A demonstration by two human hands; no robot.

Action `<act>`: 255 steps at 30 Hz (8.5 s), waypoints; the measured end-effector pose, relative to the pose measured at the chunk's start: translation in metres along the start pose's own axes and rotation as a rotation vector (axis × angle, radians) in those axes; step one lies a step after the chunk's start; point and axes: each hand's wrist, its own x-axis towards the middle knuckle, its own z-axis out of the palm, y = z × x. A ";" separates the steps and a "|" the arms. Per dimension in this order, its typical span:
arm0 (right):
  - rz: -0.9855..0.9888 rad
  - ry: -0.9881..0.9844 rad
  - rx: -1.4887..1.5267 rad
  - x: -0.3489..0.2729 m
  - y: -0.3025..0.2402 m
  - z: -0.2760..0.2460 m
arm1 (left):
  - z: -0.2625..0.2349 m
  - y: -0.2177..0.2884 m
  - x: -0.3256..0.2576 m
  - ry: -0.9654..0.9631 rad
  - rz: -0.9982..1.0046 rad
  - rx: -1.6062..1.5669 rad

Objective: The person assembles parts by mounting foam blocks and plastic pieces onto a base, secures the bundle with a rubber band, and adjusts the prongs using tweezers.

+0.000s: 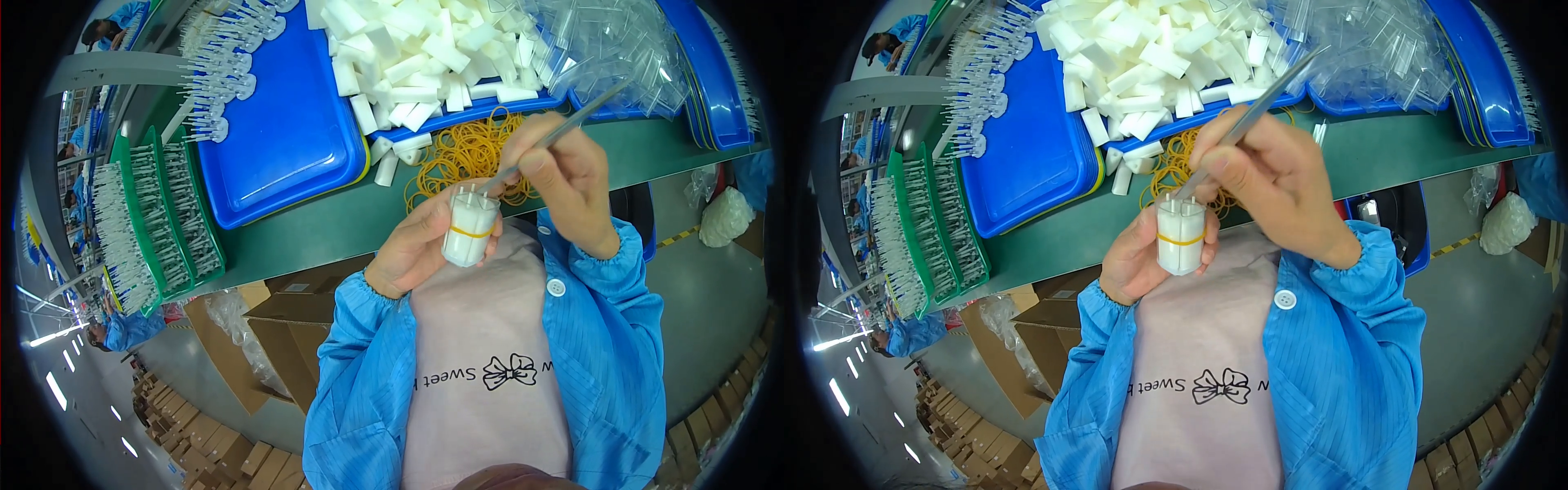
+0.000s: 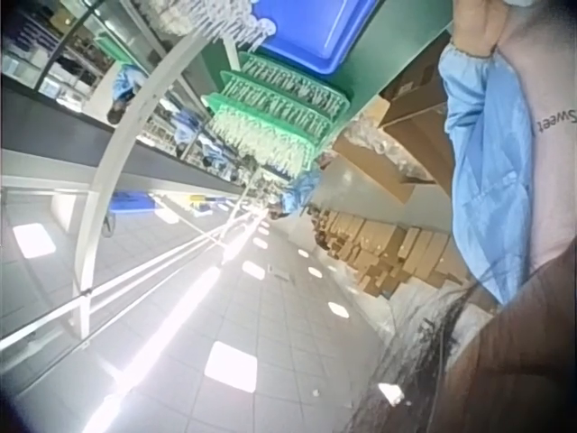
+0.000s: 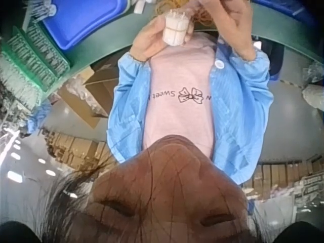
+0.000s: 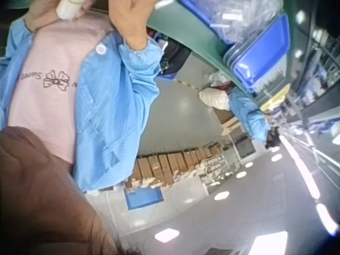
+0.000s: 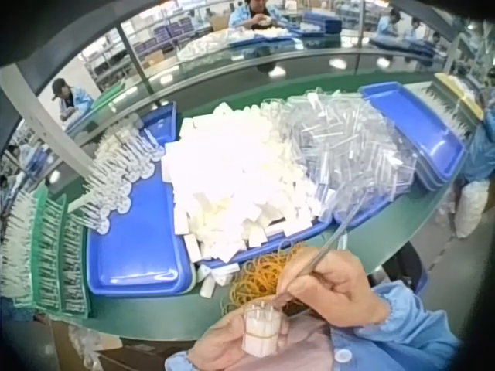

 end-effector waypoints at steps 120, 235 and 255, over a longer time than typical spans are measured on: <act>0.156 0.010 0.105 -0.012 0.005 -0.009 | 0.010 -0.011 0.012 -0.013 -0.142 -0.210; 0.404 0.013 0.566 -0.016 -0.003 0.022 | 0.006 -0.005 0.010 0.201 0.997 0.603; 0.055 -0.149 -0.738 0.286 -0.091 -0.101 | -0.027 0.073 -0.059 0.883 1.044 1.171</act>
